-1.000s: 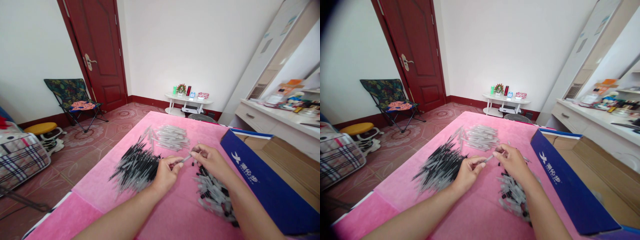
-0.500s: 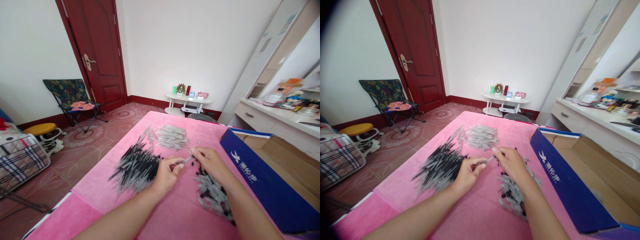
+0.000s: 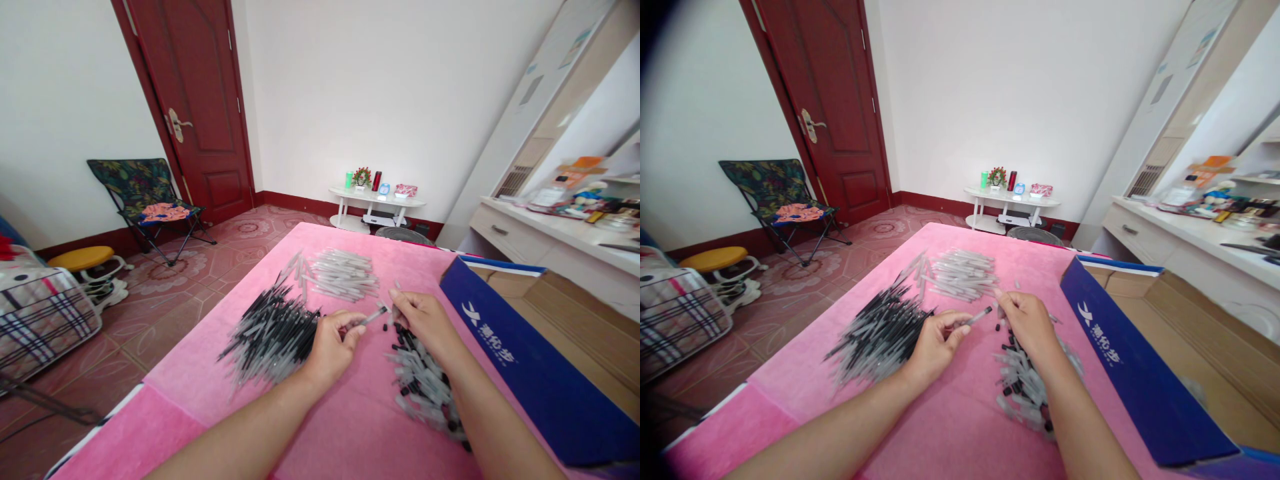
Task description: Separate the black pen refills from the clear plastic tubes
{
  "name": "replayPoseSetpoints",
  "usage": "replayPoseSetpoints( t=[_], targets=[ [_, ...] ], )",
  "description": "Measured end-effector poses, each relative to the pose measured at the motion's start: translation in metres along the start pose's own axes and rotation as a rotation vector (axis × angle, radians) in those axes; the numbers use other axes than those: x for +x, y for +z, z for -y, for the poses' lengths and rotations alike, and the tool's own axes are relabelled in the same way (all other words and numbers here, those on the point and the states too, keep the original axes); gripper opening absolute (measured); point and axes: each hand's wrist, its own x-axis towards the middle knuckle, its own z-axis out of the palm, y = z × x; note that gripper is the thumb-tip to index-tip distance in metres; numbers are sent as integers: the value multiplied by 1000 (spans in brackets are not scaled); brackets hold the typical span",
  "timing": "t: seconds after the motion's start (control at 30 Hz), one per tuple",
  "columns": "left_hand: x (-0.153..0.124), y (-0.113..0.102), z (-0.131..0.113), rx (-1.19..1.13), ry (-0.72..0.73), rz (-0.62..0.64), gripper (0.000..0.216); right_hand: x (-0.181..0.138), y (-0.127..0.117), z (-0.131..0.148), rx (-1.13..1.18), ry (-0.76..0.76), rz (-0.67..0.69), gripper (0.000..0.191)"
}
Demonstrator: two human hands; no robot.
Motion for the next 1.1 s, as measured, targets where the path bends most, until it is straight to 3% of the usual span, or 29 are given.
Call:
replayPoseSetpoints(
  t=[0.1,0.27,0.5,0.7,0.8,0.9,1.03,1.1],
  targets=[
    [2,0,5,-127,-81,-42,18,1,3,-9,-216,3,4,18],
    [4,-1,5,-479,-249,-48,24,0,15,-17,-591,46,140,28],
    [9,-10,-3,-793,-347,-54,20,-1,18,-12,-665,45,188,14],
    [14,-16,-1,-905,-350,-108,16,-1,15,-16,-675,82,81,20],
    [16,-17,1,-949,-339,-145,19,2,7,-18,-567,99,-40,23],
    [18,-18,3,-981,-324,-171,22,4,-3,-12,-275,72,-136,27],
    [20,-21,6,-994,-290,-196,19,2,-7,10,311,77,-24,28],
    [20,-21,8,-996,-267,-211,17,-1,-7,21,466,111,21,29]
  ],
)
